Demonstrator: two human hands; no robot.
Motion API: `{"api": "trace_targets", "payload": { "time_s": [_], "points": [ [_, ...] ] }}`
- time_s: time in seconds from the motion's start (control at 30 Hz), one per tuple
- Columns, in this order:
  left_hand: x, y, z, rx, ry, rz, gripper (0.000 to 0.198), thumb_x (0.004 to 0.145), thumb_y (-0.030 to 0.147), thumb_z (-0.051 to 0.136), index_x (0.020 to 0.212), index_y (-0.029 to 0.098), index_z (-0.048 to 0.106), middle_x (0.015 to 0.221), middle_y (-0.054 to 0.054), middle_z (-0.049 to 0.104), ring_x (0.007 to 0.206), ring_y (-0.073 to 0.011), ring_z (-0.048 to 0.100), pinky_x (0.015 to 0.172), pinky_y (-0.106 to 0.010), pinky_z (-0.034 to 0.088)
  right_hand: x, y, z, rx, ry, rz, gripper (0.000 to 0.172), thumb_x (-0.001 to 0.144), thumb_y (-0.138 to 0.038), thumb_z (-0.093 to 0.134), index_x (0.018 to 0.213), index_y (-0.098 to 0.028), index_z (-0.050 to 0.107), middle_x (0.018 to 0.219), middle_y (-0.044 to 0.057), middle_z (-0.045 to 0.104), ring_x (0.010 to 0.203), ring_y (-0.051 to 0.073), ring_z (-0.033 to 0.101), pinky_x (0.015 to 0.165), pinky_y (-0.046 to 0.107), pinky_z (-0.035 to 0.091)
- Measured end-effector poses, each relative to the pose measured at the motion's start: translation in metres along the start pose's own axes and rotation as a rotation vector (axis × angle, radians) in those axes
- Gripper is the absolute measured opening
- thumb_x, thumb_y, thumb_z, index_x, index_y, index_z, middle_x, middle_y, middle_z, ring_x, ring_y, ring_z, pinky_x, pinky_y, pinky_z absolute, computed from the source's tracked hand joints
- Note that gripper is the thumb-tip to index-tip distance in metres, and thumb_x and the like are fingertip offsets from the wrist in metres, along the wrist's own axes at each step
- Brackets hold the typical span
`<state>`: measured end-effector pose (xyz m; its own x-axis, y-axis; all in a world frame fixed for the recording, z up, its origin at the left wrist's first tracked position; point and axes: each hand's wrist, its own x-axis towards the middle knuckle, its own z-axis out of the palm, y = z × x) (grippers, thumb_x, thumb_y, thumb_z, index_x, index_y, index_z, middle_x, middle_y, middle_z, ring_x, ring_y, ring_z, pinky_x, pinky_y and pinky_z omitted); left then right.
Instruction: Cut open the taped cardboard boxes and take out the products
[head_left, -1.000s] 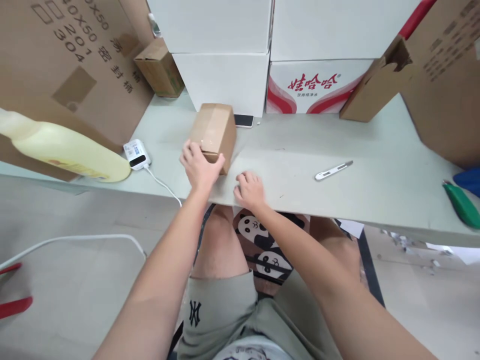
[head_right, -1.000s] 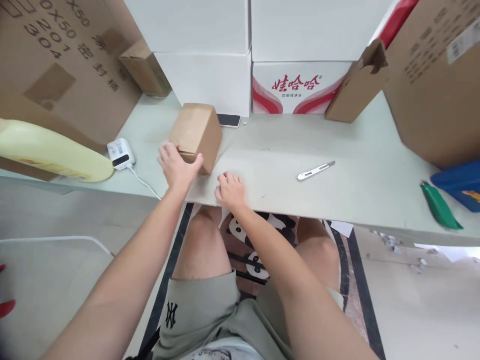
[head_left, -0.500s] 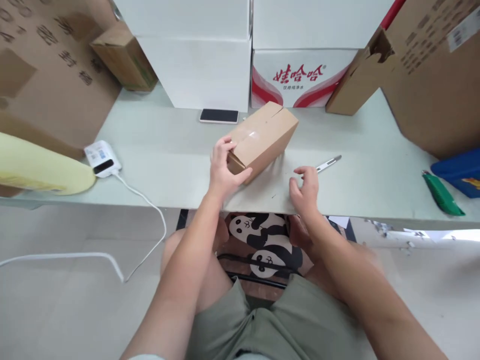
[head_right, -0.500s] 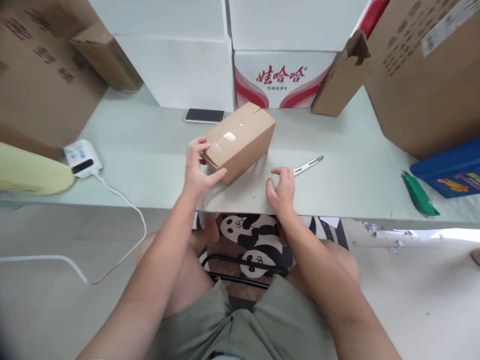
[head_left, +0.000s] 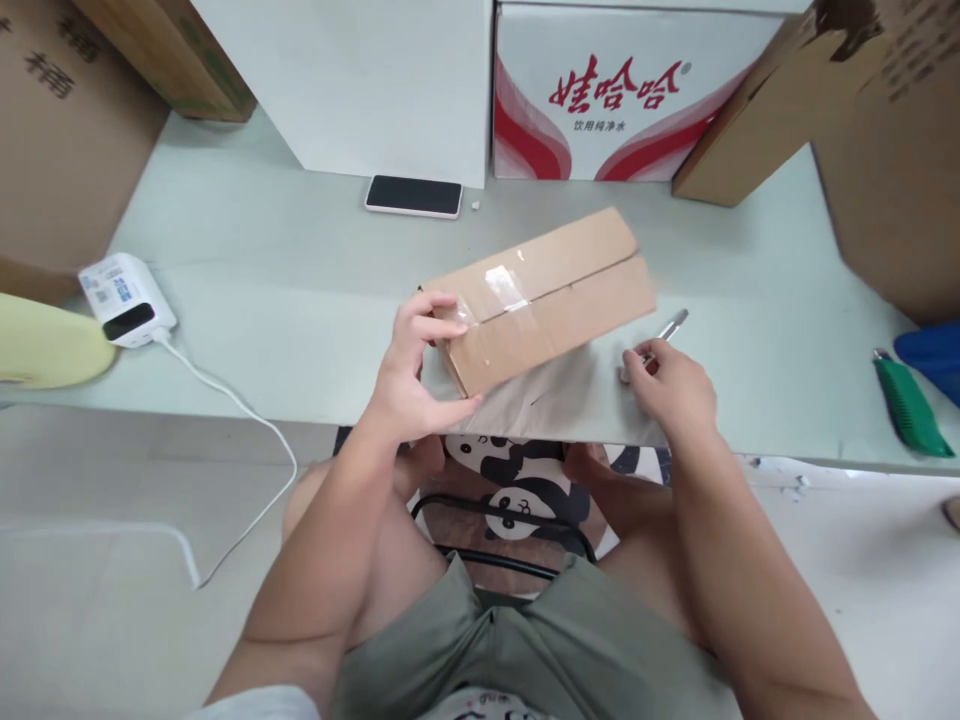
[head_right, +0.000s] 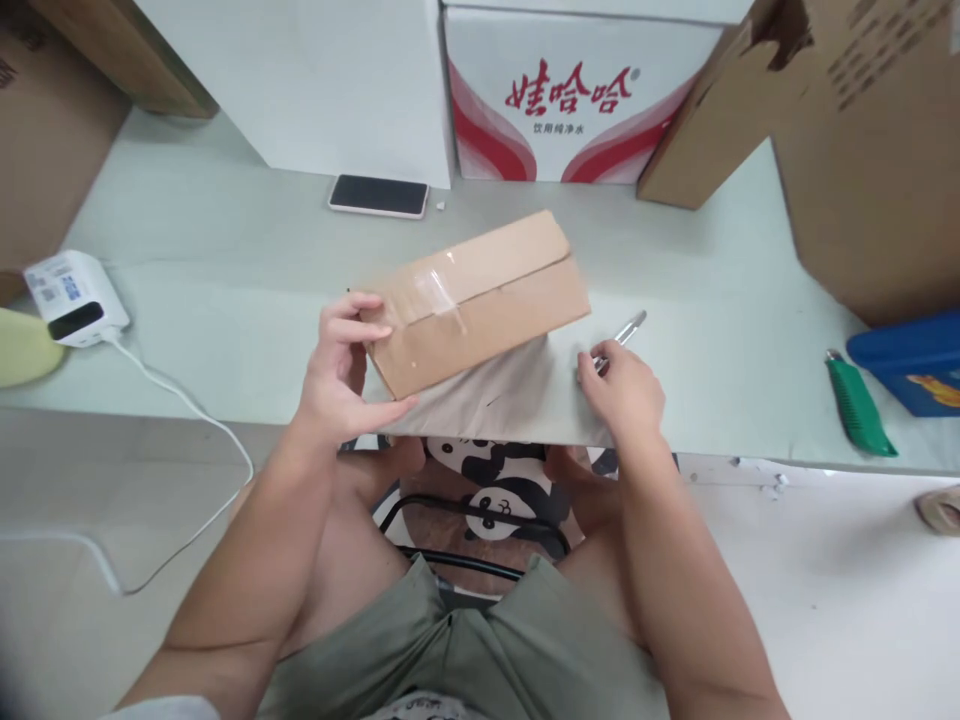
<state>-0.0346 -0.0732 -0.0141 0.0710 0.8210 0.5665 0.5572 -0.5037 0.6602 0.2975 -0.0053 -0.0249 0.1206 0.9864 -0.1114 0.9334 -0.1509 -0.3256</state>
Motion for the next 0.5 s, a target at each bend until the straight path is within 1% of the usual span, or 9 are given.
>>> {"api": "trace_targets", "payload": {
  "time_s": [0.07, 0.13, 0.17, 0.2, 0.23, 0.3, 0.37, 0.43, 0.5],
  "points": [
    [-0.002, 0.005, -0.002, -0.017, -0.047, -0.001, 0.067, 0.064, 0.059, 0.091, 0.116, 0.037, 0.055, 0.141, -0.006, 0.052, 0.142, -0.0348, 0.050, 0.119, -0.063, 0.044, 0.000, 0.001, 0.001, -0.033, -0.005, 0.029, 0.027, 0.087, -0.047, 0.057, 0.088, -0.022, 0.067, 0.075, 0.006, 0.065, 0.065, 0.019, 0.047, 0.061, 0.031, 0.030],
    [-0.003, 0.008, -0.003, -0.038, -0.070, -0.004, 0.066, 0.063, 0.058, 0.092, 0.114, 0.038, 0.056, 0.141, -0.005, 0.052, 0.142, -0.0343, 0.050, 0.120, -0.063, 0.042, 0.001, 0.002, 0.000, -0.030, 0.007, 0.052, 0.021, 0.085, -0.043, 0.059, 0.085, -0.022, 0.063, 0.075, 0.006, 0.063, 0.065, 0.019, 0.047, 0.062, 0.032, 0.031],
    [-0.003, 0.009, -0.004, -0.046, -0.076, -0.005, 0.065, 0.063, 0.057, 0.092, 0.114, 0.038, 0.056, 0.141, -0.005, 0.052, 0.143, -0.0340, 0.049, 0.121, -0.064, 0.042, 0.001, 0.002, -0.001, 0.015, 0.019, 0.071, 0.018, 0.084, -0.039, 0.060, 0.087, -0.022, 0.062, 0.075, 0.005, 0.062, 0.066, 0.019, 0.048, 0.063, 0.032, 0.032],
    [-0.003, 0.009, -0.004, -0.053, -0.079, -0.003, 0.064, 0.064, 0.056, 0.092, 0.114, 0.038, 0.056, 0.142, -0.005, 0.052, 0.143, -0.0337, 0.049, 0.121, -0.063, 0.042, 0.002, 0.001, -0.002, 0.102, 0.037, 0.096, 0.016, 0.084, -0.036, 0.060, 0.090, -0.022, 0.062, 0.075, 0.004, 0.061, 0.066, 0.018, 0.049, 0.064, 0.032, 0.034],
    [-0.003, 0.010, -0.005, -0.058, -0.079, 0.001, 0.063, 0.065, 0.055, 0.091, 0.114, 0.037, 0.056, 0.142, -0.005, 0.052, 0.143, -0.0334, 0.049, 0.120, -0.063, 0.043, 0.003, -0.002, -0.004, 0.232, 0.059, 0.116, 0.018, 0.083, -0.033, 0.058, 0.096, -0.022, 0.063, 0.075, 0.003, 0.059, 0.065, 0.017, 0.049, 0.065, 0.033, 0.036],
    [-0.003, 0.009, -0.007, -0.075, -0.085, -0.001, 0.062, 0.067, 0.054, 0.090, 0.117, 0.037, 0.056, 0.141, -0.006, 0.052, 0.142, -0.0328, 0.051, 0.118, -0.060, 0.046, 0.006, -0.009, -0.010, 0.567, 0.103, 0.149, 0.032, 0.083, -0.025, 0.051, 0.113, -0.020, 0.062, 0.075, 0.002, 0.057, 0.063, 0.016, 0.049, 0.064, 0.033, 0.039],
    [-0.005, 0.008, -0.010, -0.105, -0.101, -0.023, 0.062, 0.069, 0.053, 0.088, 0.119, 0.037, 0.055, 0.142, -0.007, 0.052, 0.141, -0.0322, 0.052, 0.114, -0.057, 0.051, 0.006, -0.018, -0.021, 0.893, 0.166, 0.187, 0.049, 0.081, -0.018, 0.040, 0.126, -0.016, 0.058, 0.074, 0.001, 0.052, 0.059, 0.014, 0.046, 0.061, 0.033, 0.039],
    [-0.007, 0.008, -0.013, -0.154, -0.125, -0.038, 0.060, 0.072, 0.053, 0.086, 0.121, 0.037, 0.055, 0.142, -0.008, 0.052, 0.141, -0.0320, 0.052, 0.111, -0.054, 0.053, 0.004, -0.026, -0.035, 1.115, 0.276, 0.182, 0.058, 0.080, -0.013, 0.028, 0.131, -0.012, 0.056, 0.072, 0.002, 0.049, 0.057, 0.014, 0.045, 0.060, 0.034, 0.039],
    [-0.009, 0.008, -0.015, -0.200, -0.150, -0.036, 0.058, 0.075, 0.054, 0.083, 0.123, 0.037, 0.055, 0.143, -0.009, 0.052, 0.142, -0.0321, 0.052, 0.111, -0.054, 0.053, -0.001, -0.029, -0.051, 1.217, 0.401, 0.105, 0.060, 0.082, -0.011, 0.021, 0.129, -0.015, 0.057, 0.076, 0.005, 0.054, 0.058, 0.013, 0.049, 0.061, 0.036, 0.041]
  ]
}}
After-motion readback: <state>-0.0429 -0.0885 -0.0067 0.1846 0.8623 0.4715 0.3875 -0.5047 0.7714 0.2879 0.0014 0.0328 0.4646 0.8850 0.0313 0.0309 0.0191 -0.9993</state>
